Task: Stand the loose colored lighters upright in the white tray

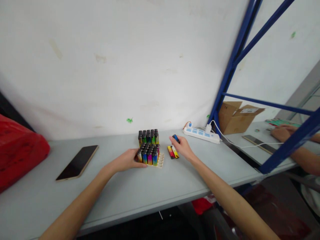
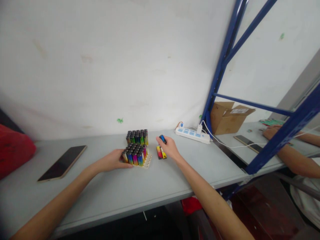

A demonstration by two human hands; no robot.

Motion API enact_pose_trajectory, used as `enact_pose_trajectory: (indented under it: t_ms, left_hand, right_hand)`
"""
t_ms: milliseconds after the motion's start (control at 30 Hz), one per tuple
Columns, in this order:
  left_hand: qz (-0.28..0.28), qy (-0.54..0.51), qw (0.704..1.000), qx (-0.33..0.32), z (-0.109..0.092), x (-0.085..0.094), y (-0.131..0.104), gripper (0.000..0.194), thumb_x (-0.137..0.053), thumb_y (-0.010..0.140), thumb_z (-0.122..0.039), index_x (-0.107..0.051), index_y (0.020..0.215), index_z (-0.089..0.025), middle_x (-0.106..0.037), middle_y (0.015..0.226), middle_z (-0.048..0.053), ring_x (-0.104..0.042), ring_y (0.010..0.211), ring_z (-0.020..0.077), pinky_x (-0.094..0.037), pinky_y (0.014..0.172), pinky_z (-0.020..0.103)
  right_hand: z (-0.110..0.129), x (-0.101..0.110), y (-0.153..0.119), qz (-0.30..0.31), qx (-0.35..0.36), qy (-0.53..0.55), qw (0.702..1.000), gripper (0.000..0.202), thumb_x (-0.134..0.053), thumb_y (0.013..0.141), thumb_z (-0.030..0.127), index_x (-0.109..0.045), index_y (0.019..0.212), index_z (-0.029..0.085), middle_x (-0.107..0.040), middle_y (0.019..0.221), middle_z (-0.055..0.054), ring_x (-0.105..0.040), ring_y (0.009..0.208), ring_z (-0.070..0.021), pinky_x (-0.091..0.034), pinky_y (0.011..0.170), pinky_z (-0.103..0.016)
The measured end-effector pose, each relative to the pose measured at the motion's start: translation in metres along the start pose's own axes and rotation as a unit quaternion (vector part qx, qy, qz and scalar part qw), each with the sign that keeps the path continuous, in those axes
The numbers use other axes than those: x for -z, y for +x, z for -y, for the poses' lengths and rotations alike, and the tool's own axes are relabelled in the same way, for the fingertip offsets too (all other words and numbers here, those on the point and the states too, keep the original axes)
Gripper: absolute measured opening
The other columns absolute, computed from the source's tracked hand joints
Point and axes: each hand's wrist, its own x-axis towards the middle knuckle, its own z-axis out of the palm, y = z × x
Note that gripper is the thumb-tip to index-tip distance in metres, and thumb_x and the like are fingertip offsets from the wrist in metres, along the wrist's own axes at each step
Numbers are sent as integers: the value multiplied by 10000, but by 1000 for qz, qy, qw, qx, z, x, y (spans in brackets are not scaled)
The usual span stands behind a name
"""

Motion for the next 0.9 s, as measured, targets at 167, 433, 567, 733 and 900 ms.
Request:
enact_pose_trajectory:
  t_ms: [167, 433, 567, 733, 900]
  left_hand:
    - [-4, -4, 1000, -4, 1, -1, 0, 634, -759, 597, -631, -673, 1027, -173, -738, 896, 38, -652, 804, 248, -504, 706, 301]
    - [8, 13, 1000, 3, -1, 0, 0, 616, -761, 640, -600, -660, 1073, -174, -746, 962, 44, -661, 854, 259, -505, 715, 303]
    - [8, 15, 1000, 0, 0, 0, 0, 603, -752, 640, -613, -667, 1046, -175, -742, 930, 40, -653, 819, 247, -498, 692, 294]
    - [-5, -7, 1000, -6, 0, -1, 0, 627, -755, 603, -640, -678, 1015, -174, -739, 888, 39, -652, 794, 247, -498, 681, 294]
    - [-3, 2, 1000, -5, -1, -1, 0, 624, -756, 615, -634, -669, 1033, -179, -740, 893, 34, -656, 791, 247, -492, 667, 290]
  right_hand:
    - [2, -7, -7, 7, 67, -105, 992, 546, -448, 926, 610, -396, 571, 197, -354, 536, 43, -354, 533, -97, -268, 524, -234]
    - [4, -13, -12, 15, 83, -147, 986, 433, -417, 955, 446, -418, 595, 204, -415, 522, 42, -410, 544, -111, -296, 558, -241]
    - [10, -12, -12, 43, 81, -126, 988, 392, -385, 996, 521, -509, 799, 207, -492, 597, 46, -489, 566, -117, -352, 572, -231]
    - [14, -10, -12, 96, 112, -150, 978, 435, -311, 1030, 527, -559, 907, 192, -604, 872, -35, -576, 698, -124, -441, 659, -237]
    - [16, -8, -14, 80, 126, -247, 957, 426, -340, 1042, 480, -503, 762, 203, -568, 667, 7, -533, 634, -134, -392, 655, -244]
